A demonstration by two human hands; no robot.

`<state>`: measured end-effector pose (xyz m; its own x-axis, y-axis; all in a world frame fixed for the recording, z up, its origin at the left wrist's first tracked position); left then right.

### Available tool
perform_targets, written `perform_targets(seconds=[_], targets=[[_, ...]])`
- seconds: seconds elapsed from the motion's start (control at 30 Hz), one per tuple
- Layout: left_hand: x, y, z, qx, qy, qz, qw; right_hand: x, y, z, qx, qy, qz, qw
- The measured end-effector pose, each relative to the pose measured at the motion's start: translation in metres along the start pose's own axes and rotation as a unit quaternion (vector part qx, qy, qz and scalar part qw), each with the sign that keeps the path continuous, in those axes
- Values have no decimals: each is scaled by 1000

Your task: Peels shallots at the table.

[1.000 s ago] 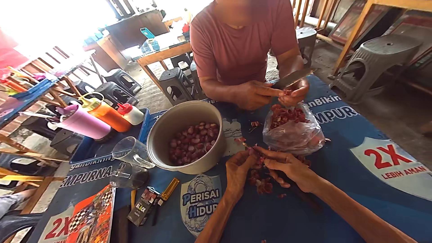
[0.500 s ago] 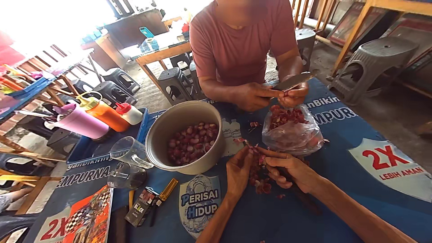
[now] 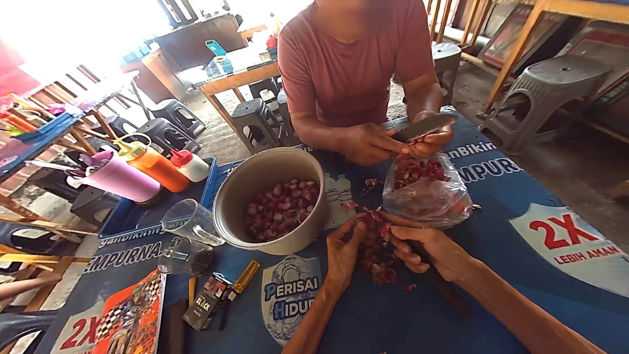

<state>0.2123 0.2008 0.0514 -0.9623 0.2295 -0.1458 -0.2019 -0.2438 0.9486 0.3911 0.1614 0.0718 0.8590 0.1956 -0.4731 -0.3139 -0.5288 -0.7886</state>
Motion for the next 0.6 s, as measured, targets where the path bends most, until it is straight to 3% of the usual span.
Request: perform_targets(seconds=[0.17, 0.37, 0.6], targets=[[2, 2, 3, 45, 2, -58, 997, 0, -7, -3, 29, 54, -73, 995], [1, 2, 2, 52, 35, -60, 996, -6, -4, -4, 78, 19, -166, 983], [-4, 5, -1, 39, 15, -59, 997, -4, 0, 1, 95, 22, -207, 973]])
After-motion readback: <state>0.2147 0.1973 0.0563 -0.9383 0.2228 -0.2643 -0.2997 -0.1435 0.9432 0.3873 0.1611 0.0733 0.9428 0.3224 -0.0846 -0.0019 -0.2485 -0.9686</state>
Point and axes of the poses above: each hand's wrist, its own z-axis towards the middle knuckle, its own x-axis out of the back of the hand, y = z × x, the point moved 3 cm from there along z, towards the middle knuckle, and after that the axes turned 7 degrees about -x, right-handed, at the moved point
